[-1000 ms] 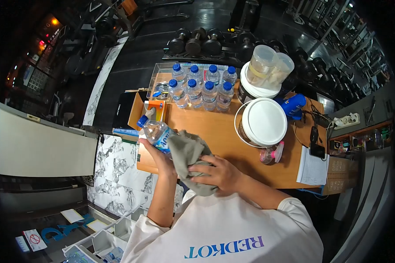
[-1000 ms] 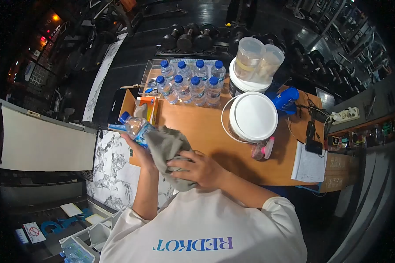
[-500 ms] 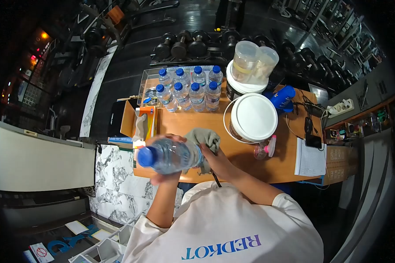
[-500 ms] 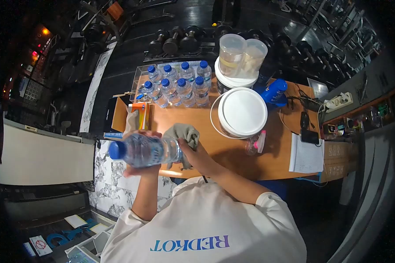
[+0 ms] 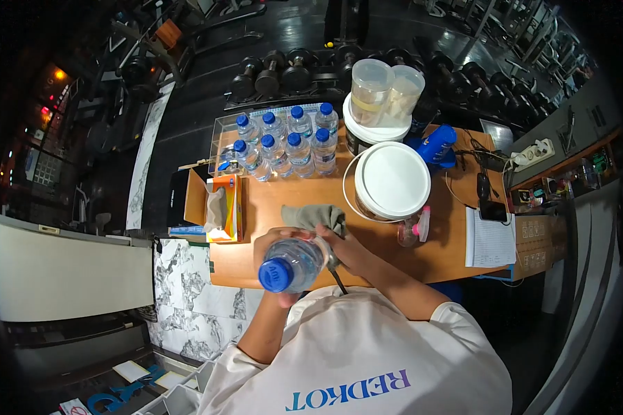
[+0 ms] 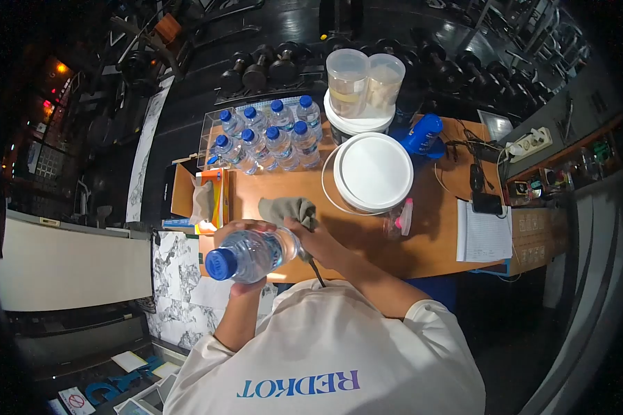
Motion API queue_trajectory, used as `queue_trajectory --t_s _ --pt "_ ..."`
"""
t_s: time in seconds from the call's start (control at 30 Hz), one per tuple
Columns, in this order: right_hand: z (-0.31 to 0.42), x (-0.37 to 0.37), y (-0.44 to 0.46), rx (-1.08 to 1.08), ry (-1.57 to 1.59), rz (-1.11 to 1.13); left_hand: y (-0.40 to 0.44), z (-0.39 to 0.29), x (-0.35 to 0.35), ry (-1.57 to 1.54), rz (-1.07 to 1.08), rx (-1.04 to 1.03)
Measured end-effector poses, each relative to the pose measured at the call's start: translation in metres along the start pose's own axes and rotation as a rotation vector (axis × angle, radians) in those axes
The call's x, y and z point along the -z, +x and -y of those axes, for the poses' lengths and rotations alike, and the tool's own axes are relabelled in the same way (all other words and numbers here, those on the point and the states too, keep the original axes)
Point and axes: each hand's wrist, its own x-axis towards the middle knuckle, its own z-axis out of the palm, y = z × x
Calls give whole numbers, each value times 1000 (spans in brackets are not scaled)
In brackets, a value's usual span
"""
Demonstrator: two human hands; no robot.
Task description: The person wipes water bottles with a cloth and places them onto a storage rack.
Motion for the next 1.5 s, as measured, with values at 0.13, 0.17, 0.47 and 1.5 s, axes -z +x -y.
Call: queue_trajectory --t_s 0.13,0.17,0.47,1.5 --pt "-2 -15 -5 -160 541 152 -4 4 13 145 170 144" --pt "-14 -14 2 -88 584 198 -5 13 24 150 262 108" --pt "-29 -35 10 138 838 -17 5 13 26 367 214 2" --pt "35 -194 3 747 -1018 -206 34 -56 165 -198 53 1079"
